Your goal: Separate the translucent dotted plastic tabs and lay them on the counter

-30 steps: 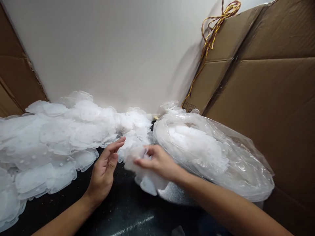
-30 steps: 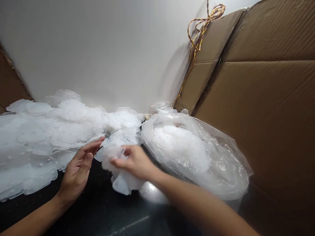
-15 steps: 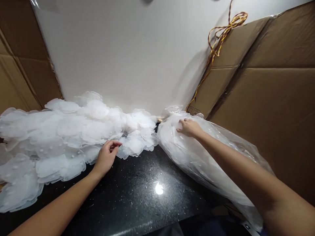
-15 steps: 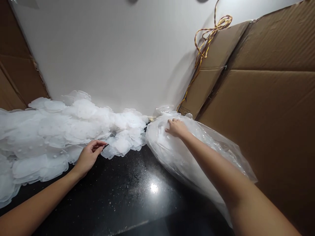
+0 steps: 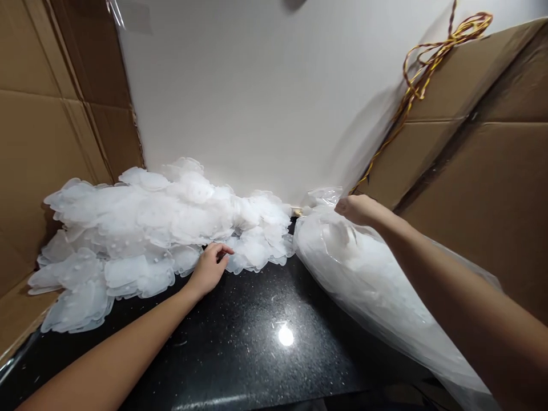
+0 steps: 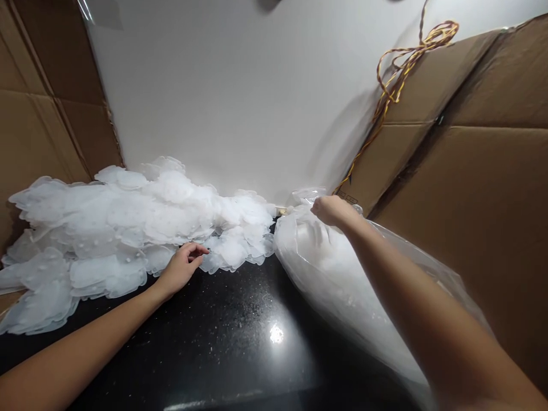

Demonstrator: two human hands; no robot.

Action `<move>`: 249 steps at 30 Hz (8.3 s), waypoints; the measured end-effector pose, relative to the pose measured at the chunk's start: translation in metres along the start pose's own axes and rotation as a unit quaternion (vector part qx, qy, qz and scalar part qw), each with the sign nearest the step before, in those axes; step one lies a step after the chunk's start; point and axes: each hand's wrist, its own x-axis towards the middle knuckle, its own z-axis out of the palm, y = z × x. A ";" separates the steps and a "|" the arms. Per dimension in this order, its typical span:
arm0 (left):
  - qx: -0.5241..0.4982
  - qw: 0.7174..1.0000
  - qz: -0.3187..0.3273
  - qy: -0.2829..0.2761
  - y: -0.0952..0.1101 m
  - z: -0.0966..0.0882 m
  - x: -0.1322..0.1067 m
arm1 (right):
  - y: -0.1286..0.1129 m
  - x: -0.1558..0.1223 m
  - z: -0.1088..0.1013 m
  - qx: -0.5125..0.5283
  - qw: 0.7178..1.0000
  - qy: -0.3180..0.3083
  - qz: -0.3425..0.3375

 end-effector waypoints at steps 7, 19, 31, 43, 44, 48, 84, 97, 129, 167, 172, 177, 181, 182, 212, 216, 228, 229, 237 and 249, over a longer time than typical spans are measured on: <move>-0.009 1.000 0.005 -0.003 0.000 0.003 -0.003 | -0.060 -0.034 -0.020 -0.039 0.997 0.040 -0.044; -0.074 0.994 -0.027 0.071 -0.001 -0.004 0.000 | -0.205 0.019 0.055 0.172 0.981 0.004 -0.092; -0.022 0.990 0.057 0.128 0.019 -0.009 -0.011 | -0.165 -0.085 0.087 0.280 0.880 0.076 -0.376; 0.369 0.915 0.160 0.016 0.023 -0.017 -0.009 | -0.108 -0.085 0.124 0.504 0.837 0.049 -0.209; 0.372 0.909 0.187 0.026 0.026 -0.017 -0.008 | -0.110 -0.087 0.125 0.502 0.836 0.036 -0.219; 0.338 0.883 0.310 -0.093 0.033 -0.008 -0.010 | -0.125 -0.094 0.126 0.485 0.841 0.012 -0.241; -0.182 0.881 -0.310 -0.308 0.052 -0.010 -0.013 | -0.098 -0.096 0.118 0.806 0.428 -0.409 -0.014; -0.316 0.821 -0.372 -0.297 0.045 -0.008 -0.010 | -0.094 -0.095 0.117 0.813 0.415 -0.408 -0.009; -0.320 0.825 -0.347 -0.310 0.047 -0.007 -0.014 | -0.093 -0.097 0.112 0.778 0.509 -0.350 -0.119; 0.121 0.987 0.005 -0.107 0.059 -0.003 -0.016 | -0.081 -0.081 0.112 0.570 0.798 -0.148 -0.131; 0.235 0.971 0.037 -0.040 0.048 0.009 -0.006 | -0.096 -0.071 0.125 0.499 0.861 -0.056 -0.085; 0.221 0.974 0.031 -0.026 0.041 0.016 -0.005 | -0.098 -0.064 0.132 0.492 0.861 -0.025 -0.126; 0.216 0.974 0.057 -0.032 0.046 0.011 -0.008 | -0.088 -0.067 0.126 0.577 0.805 -0.102 -0.090; 0.194 0.979 0.048 -0.033 0.048 0.008 -0.008 | -0.085 -0.069 0.122 0.617 0.770 -0.143 -0.076; 0.046 0.895 -0.185 -0.404 0.045 -0.027 0.001 | -0.079 -0.083 0.096 0.658 0.646 -0.386 -0.019; 0.081 0.921 -0.138 -0.354 0.058 -0.028 0.001 | -0.076 -0.083 0.093 0.677 0.658 -0.330 -0.025; 0.059 0.871 -0.171 -0.456 0.068 -0.045 -0.001 | -0.070 -0.079 0.098 0.718 0.618 -0.319 -0.004; 0.063 0.869 -0.167 -0.462 0.067 -0.045 -0.001 | -0.070 -0.079 0.099 0.722 0.612 -0.323 -0.004; 0.043 0.855 -0.160 -0.491 0.069 -0.046 -0.001 | -0.069 -0.078 0.103 0.740 0.576 -0.347 -0.018; 0.047 0.861 -0.152 -0.483 0.068 -0.044 -0.001 | -0.067 -0.079 0.101 0.689 0.613 -0.387 -0.025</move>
